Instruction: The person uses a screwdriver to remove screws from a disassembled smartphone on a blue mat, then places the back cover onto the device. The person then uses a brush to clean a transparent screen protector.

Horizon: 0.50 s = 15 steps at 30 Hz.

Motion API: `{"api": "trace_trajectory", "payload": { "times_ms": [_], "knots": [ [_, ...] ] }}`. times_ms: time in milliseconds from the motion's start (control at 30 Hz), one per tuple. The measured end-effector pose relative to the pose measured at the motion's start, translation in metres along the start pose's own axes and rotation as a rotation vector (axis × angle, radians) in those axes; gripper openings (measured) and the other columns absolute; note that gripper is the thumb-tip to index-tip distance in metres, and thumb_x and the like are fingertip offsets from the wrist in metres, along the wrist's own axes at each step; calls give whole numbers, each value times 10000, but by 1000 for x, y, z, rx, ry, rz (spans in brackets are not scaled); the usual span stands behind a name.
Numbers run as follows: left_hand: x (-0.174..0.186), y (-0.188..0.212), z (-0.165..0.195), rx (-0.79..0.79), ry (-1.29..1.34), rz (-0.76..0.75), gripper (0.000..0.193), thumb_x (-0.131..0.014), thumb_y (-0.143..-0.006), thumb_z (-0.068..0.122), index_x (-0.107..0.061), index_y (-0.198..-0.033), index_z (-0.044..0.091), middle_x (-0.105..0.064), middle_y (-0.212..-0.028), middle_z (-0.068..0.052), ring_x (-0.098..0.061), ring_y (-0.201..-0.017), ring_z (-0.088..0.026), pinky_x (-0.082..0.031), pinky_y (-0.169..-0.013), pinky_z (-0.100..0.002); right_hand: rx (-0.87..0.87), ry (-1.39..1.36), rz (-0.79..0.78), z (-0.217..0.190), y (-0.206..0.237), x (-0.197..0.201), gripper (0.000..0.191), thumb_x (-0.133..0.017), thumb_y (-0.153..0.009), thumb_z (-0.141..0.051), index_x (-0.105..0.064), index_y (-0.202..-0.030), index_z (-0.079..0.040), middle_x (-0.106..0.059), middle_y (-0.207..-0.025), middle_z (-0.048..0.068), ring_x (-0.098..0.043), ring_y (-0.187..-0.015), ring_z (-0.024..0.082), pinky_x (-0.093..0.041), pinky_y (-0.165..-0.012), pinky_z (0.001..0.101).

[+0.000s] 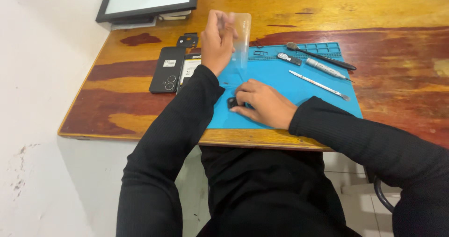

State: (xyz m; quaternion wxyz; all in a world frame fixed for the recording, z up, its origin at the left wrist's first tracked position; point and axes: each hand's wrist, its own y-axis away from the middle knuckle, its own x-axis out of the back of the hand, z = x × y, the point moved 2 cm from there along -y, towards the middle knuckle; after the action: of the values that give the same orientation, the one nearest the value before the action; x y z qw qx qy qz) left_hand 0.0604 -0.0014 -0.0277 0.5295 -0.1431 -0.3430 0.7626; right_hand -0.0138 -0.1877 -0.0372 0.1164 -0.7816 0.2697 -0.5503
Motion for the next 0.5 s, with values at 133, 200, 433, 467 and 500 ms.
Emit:
{"api": "trace_trajectory", "payload": {
  "times_ms": [133, 200, 433, 467, 500],
  "knots": [
    [3, 5, -6, 88, -3, -432, 364, -749, -988, 277, -501, -1108, 40, -678, -799, -53, -681, -639, -95, -549, -486, -260, -18, 49, -24, 15, 9, 1, 215, -715, -905, -149, -703, -1070, -13, -677, -950, 148, -650, -945, 356, -540, -827, 447],
    [5, 9, -9, 201, 97, -796, 338, -759, -1000, 249, -547, -1164, 42, -706, -885, -64, -702, -736, -108, -588, -556, -276, -29, 88, 19, 24, 15, 7, 268, -689, -879, -91, -722, -1132, -9, -683, -942, 174, -673, -913, 374, -552, -819, 454],
    [11, 3, -12, 445, 212, -764, 292, -611, -1038, 271, -498, -1245, 99, -747, -1035, -97, -729, -846, -164, -615, -683, -328, -337, 21, 57, 76, 21, 43, 163, -688, -895, -81, -735, -1035, -12, -752, -888, 156, -747, -803, 272, -592, -751, 386],
    [11, 2, -10, 433, 239, -729, 272, -566, -1061, 288, -499, -1259, 113, -750, -1089, -85, -736, -929, -157, -622, -756, -324, -421, 1, 62, 82, 22, 47, 154, -681, -905, -79, -728, -1031, -4, -753, -870, 143, -744, -789, 248, -590, -745, 381],
    [12, 0, -9, 420, 265, -695, 260, -522, -1084, 306, -501, -1272, 128, -754, -1143, -73, -743, -1013, -150, -630, -829, -319, -506, -19, 68, 88, 22, 49, 147, -674, -914, -78, -721, -1027, 4, -755, -851, 130, -741, -774, 223, -589, -738, 377]
  ]
}}
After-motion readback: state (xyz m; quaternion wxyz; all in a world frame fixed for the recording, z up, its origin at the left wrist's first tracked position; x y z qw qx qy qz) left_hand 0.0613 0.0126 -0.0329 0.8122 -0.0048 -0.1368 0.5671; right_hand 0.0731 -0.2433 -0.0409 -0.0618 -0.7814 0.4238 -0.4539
